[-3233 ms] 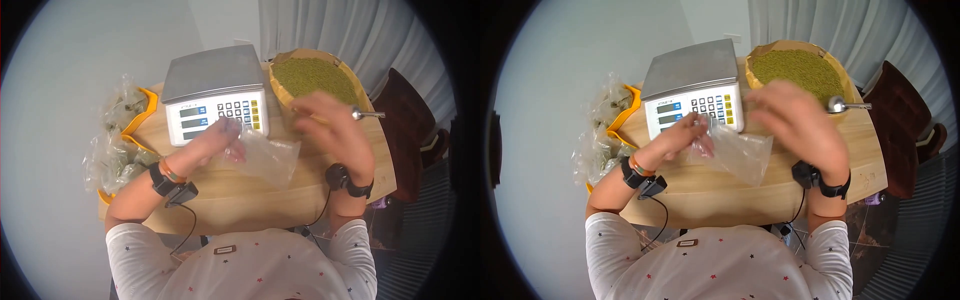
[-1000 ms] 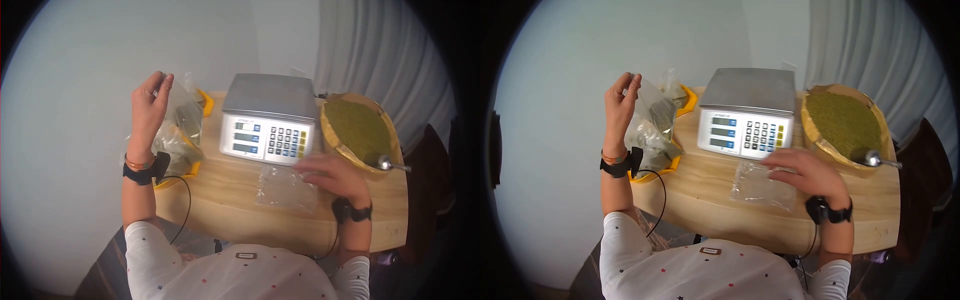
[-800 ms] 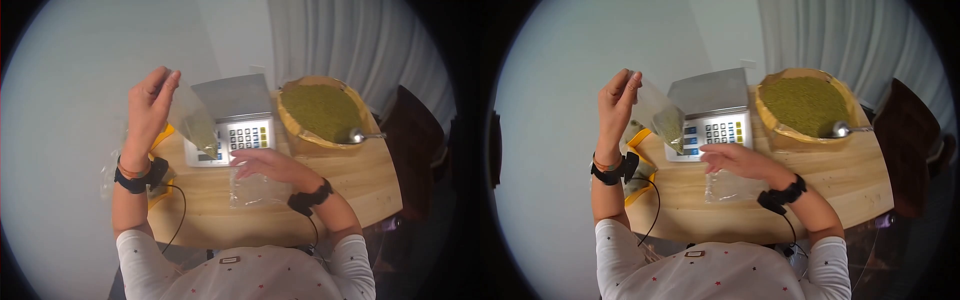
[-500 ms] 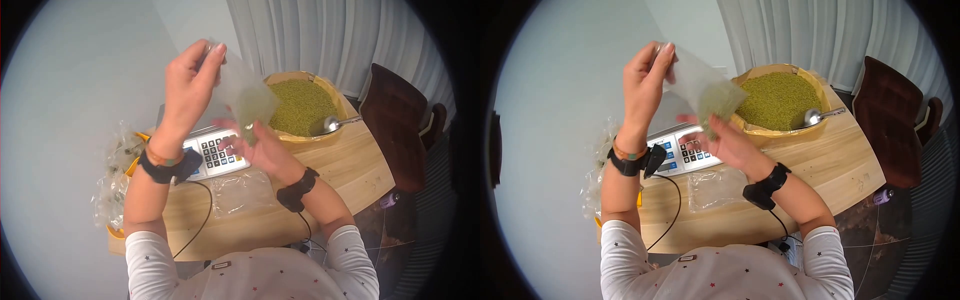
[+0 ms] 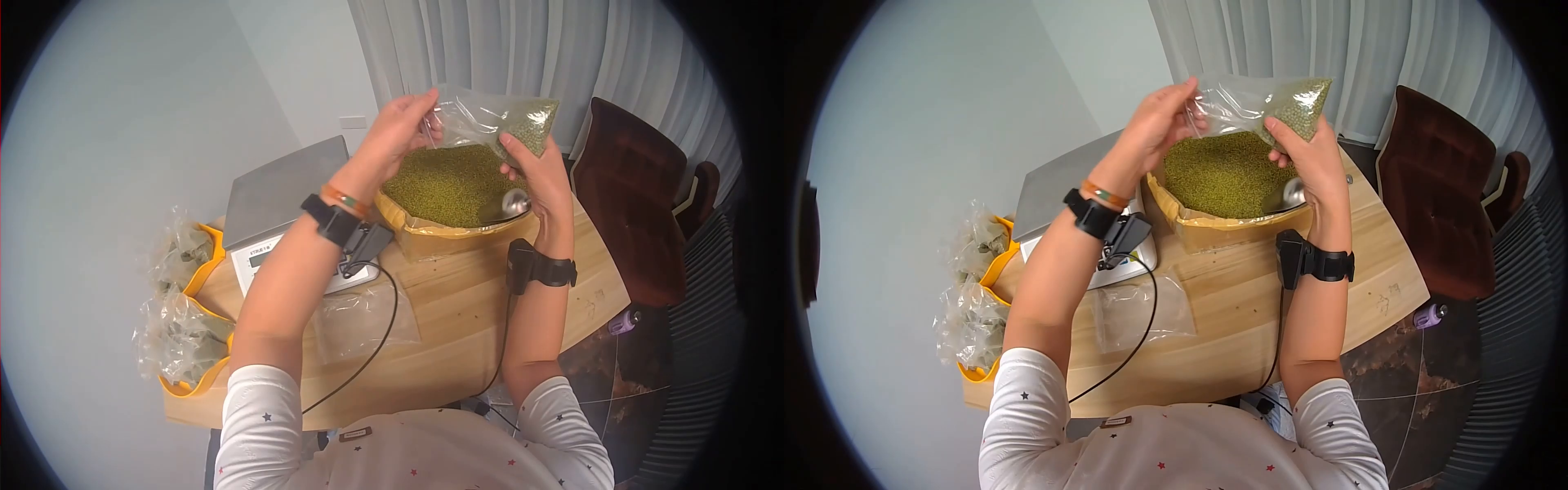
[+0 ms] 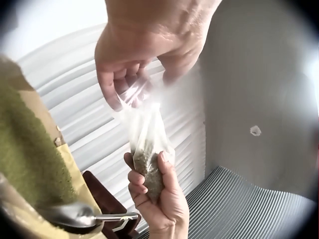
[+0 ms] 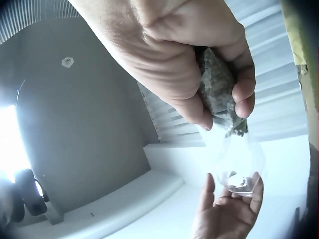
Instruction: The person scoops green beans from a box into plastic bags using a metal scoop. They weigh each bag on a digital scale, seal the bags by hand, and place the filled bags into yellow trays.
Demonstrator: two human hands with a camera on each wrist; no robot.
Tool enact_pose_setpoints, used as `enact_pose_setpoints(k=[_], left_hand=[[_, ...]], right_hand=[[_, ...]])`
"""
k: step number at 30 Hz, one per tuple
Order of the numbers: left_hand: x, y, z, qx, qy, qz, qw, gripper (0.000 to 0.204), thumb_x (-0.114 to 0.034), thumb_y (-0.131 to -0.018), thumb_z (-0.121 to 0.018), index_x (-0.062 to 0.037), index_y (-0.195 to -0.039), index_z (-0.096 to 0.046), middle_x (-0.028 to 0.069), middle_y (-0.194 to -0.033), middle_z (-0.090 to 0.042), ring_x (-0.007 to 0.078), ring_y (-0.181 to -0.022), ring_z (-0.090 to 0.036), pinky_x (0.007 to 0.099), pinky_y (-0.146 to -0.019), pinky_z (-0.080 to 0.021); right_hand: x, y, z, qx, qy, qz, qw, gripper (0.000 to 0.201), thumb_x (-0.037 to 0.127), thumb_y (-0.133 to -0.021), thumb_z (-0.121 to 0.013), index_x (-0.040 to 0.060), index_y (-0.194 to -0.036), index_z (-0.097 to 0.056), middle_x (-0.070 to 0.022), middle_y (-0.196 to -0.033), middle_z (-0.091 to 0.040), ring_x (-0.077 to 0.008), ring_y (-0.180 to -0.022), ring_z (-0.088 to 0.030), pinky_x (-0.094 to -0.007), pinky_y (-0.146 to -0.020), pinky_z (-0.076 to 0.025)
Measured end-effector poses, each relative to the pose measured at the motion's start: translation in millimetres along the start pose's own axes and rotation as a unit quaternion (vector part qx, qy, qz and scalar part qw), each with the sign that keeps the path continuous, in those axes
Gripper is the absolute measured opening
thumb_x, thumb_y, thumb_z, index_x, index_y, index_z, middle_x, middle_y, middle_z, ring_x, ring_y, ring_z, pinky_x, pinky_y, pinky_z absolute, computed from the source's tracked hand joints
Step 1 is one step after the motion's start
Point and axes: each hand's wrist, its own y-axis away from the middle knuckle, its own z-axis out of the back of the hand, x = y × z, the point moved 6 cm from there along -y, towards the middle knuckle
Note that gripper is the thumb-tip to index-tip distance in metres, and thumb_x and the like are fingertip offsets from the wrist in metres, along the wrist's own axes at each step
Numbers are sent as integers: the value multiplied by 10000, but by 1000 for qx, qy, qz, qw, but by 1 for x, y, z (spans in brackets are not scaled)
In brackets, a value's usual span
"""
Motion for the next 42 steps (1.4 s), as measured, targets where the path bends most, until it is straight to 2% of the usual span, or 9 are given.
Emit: enact_pose_setpoints(k=[6,12,17,24,27,30,32,35,42], left_hand=[[83,-31,-5,-71,43,83,993,237,-288,-1006,-571,-83,-889,-581,17,-822,-609,137,-760,-615,280,-730,-542],[142,-37,-8,-89,70,194,975,217,-258,-1017,-529,-91,-895,-597,7,-811,-595,155,-754,-609,319,-715,-556],[165,-32,-13,-110,70,236,963,224,-272,-1005,-531,-89,-905,-613,19,-806,-594,170,-740,-599,333,-696,-538],[175,-33,2,-159,-30,234,959,245,-294,-985,-572,-98,-857,-645,19,-843,-613,149,-781,-558,311,-729,-501],[168,-30,3,-154,-82,246,953,259,-299,-963,-599,-94,-817,-660,25,-845,-617,150,-825,-528,317,-791,-443],[155,-24,-2,-161,-61,212,962,259,-299,-946,-622,-91,-801,-675,26,-845,-624,151,-852,-508,322,-843,-382],[152,-22,-4,-166,-47,177,969,256,-292,-946,-625,-89,-800,-679,29,-844,-627,151,-856,-502,320,-847,-372],[149,-25,-1,-168,-19,143,975,245,-275,-946,-628,-88,-797,-683,29,-843,-634,148,-868,-495,314,-856,-361],[135,-16,-2,-153,3,117,981,221,-240,-949,-620,-63,-833,-682,68,-910,-619,173,-896,-513,343,-848,-406]], right_hand=[[-2,-4,20,-58,182,22,981,253,148,-844,-746,-5,-996,-614,-54,-807,-660,-110,-568,-590,-264,-517,-458],[-2,-6,18,-53,315,101,942,354,119,-814,-741,-42,-1103,-617,-187,-927,-690,-272,-812,-675,-375,-752,-512],[8,-3,11,-27,296,109,949,413,117,-819,-729,-29,-1184,-602,-232,-1033,-680,-349,-953,-662,-387,-830,-497],[6,-11,17,-48,335,145,930,349,105,-853,-702,-30,-1164,-623,-228,-987,-689,-369,-882,-655,-394,-801,-493],[4,-13,17,-60,371,81,923,320,118,-875,-687,-36,-1151,-631,-222,-988,-690,-383,-855,-639,-400,-790,-489],[16,-9,21,-100,350,156,918,333,155,-901,-678,-26,-1176,-627,-190,-911,-693,-311,-726,-649,-373,-701,-504],[17,-6,26,-94,231,15,968,324,145,-920,-667,-9,-1201,-627,-120,-858,-670,-180,-595,-607,-310,-579,-488],[20,-2,30,-77,161,52,983,327,128,-921,-668,10,-1223,-627,-53,-848,-630,-74,-551,-544,-252,-506,-452],[19,-3,41,-86,153,28,984,275,115,-924,-665,22,-1183,-655,-22,-876,-628,-63,-564,-538,-225,-469,-436]])
